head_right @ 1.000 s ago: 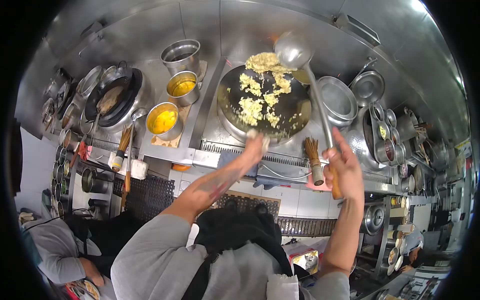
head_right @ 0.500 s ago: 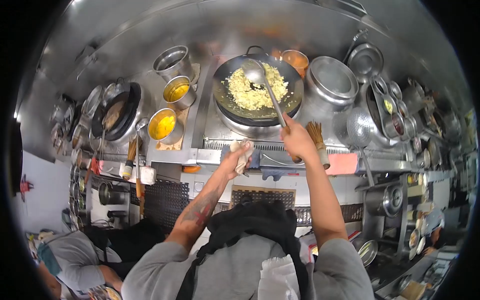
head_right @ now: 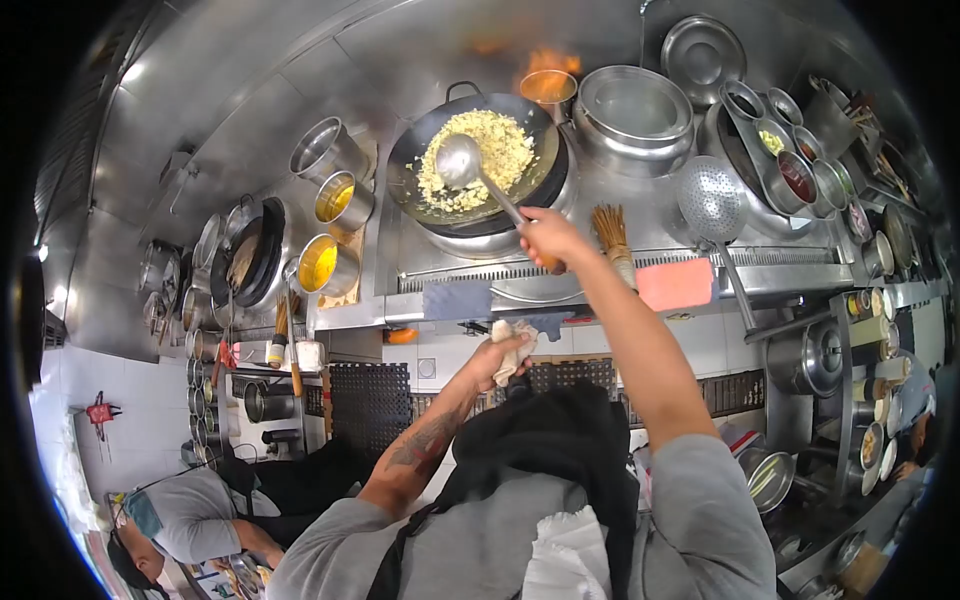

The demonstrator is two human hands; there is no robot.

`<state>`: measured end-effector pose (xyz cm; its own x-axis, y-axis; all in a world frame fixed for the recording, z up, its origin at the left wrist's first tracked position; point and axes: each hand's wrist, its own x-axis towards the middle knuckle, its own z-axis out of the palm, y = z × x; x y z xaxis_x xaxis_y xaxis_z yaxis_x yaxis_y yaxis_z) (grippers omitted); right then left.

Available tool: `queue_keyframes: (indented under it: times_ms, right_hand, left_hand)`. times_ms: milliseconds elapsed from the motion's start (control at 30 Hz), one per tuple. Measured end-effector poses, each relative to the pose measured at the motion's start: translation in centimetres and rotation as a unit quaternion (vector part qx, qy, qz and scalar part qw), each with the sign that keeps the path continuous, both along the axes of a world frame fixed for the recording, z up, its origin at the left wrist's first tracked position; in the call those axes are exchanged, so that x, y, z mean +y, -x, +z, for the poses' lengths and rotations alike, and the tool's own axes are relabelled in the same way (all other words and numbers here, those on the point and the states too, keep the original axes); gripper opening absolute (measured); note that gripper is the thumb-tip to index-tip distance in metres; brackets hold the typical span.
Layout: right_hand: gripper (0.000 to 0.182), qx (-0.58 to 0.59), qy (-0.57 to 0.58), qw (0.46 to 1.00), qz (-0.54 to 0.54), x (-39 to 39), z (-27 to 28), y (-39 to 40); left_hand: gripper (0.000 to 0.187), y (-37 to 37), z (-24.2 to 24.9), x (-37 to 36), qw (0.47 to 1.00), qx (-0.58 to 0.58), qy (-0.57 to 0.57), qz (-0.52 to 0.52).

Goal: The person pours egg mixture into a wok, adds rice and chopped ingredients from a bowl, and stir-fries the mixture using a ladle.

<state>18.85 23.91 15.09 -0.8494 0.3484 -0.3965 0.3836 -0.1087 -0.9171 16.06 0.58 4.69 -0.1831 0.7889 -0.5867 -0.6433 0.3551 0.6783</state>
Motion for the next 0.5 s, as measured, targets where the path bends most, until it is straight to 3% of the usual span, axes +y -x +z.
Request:
queue_keyframes:
  times_ms: [33,67,100,133,167,233,267,300,333,367,400,433,467,500]
  right_hand:
    - [0.046,-0.072,-0.267,0.960,0.045,-0.9,1.4,0.8]
    - [0.046,-0.069,-0.263,0.961,0.044,-0.9,-0.4,1.2]
    - [0.049,-0.080,-0.449,0.889,0.041,-1.0,-3.7,2.0]
    - [0.051,-0.091,-0.619,0.780,0.036,-0.7,-5.7,2.2]
    - [0.051,-0.096,-0.616,0.781,0.030,-0.8,-5.8,1.1]
    - [0.047,0.064,-0.682,0.723,-0.090,-3.0,-5.4,-2.7]
    - [0.043,0.095,-0.601,0.785,-0.118,-4.0,-3.5,-6.3]
    - [0.039,0.125,-0.514,0.836,-0.147,-5.0,-2.4,-10.6]
    - [0.034,0.141,-0.460,0.856,-0.189,-5.5,-4.8,-15.4]
    - [0.034,0.050,-0.322,0.918,-0.227,-6.4,-6.9,-21.1]
    - [0.035,-0.079,-0.158,0.945,-0.274,-7.9,-9.9,-27.2]
    - [0.045,-0.162,-0.093,0.914,-0.360,-11.2,-17.3,-34.7]
    - [0.061,-0.202,0.152,0.862,-0.439,-15.1,-19.1,-41.2]
    - [0.079,-0.254,0.302,0.768,-0.505,-19.4,-17.4,-44.6]
  left_hand:
    - [0.030,-0.9,0.0,0.4,1.000,0.002,0.002,0.001]
    - [0.029,-2.1,0.0,0.8,0.999,0.017,0.019,-0.022]
    - [0.029,-2.9,0.0,1.1,0.998,0.032,0.036,-0.047]
    - [0.032,-3.6,0.4,1.7,0.994,0.045,0.035,-0.092]
    - [0.032,-4.1,-0.6,2.4,0.993,0.045,0.037,-0.099]
    - [0.039,-4.6,-3.5,4.0,0.945,0.228,0.032,-0.234]
    - [0.050,-4.5,-3.4,5.2,0.884,0.340,0.091,-0.308]
    - [0.050,-4.5,-4.9,6.0,0.881,0.337,0.085,-0.321]
    - [0.052,-4.3,-7.7,6.4,0.827,0.447,0.076,-0.333]
    - [0.055,-4.3,-10.8,7.1,0.762,0.549,0.059,-0.338]
    - [0.054,-4.0,-13.6,7.6,0.723,0.579,0.022,-0.376]
    - [0.049,-3.9,-14.5,7.9,0.697,0.609,0.015,-0.378]
    - [0.049,-3.7,-16.6,8.3,0.644,0.645,0.011,-0.412]
    - [0.050,-4.0,-16.8,8.6,0.632,0.649,0.013,-0.424]
